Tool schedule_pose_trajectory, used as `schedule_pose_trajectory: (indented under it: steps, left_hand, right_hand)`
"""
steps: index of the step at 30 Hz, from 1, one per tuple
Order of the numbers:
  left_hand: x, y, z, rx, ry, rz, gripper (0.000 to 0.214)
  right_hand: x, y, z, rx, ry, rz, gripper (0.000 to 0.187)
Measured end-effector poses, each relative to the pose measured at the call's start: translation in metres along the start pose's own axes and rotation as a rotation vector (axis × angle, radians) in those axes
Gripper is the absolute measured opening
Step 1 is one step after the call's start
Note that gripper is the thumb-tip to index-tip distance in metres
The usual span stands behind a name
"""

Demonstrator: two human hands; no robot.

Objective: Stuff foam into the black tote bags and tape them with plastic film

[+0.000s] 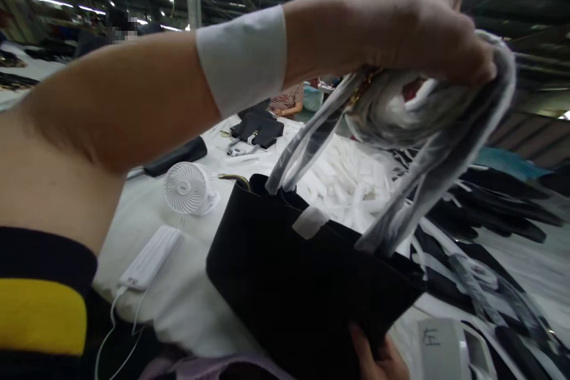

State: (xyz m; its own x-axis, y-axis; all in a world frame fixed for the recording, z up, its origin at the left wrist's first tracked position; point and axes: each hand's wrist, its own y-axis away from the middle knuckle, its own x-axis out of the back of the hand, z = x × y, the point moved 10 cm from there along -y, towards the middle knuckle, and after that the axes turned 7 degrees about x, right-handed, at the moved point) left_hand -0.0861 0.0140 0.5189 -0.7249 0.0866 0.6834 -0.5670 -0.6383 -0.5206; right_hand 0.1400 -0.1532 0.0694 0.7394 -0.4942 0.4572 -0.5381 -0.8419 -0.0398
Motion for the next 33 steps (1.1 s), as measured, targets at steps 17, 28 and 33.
schedule_pose_trajectory:
  steps: [17,28,33]
  left_hand:
    - [-0.196,0.217,-0.348,1.024,0.451,-0.211,0.069]
    - [-0.243,0.365,-0.316,1.278,1.107,-0.340,0.042]
    - [-0.248,0.335,-0.324,1.258,1.140,-0.467,0.051]
  right_hand:
    - [-0.045,-0.034,0.065,-0.368,-0.305,-0.165,0.057]
    - [-0.063,-0.063,0.051,-0.353,-0.286,-0.191,0.049]
    - [-0.096,-0.078,0.060,-0.427,-0.437,-0.335,0.050]
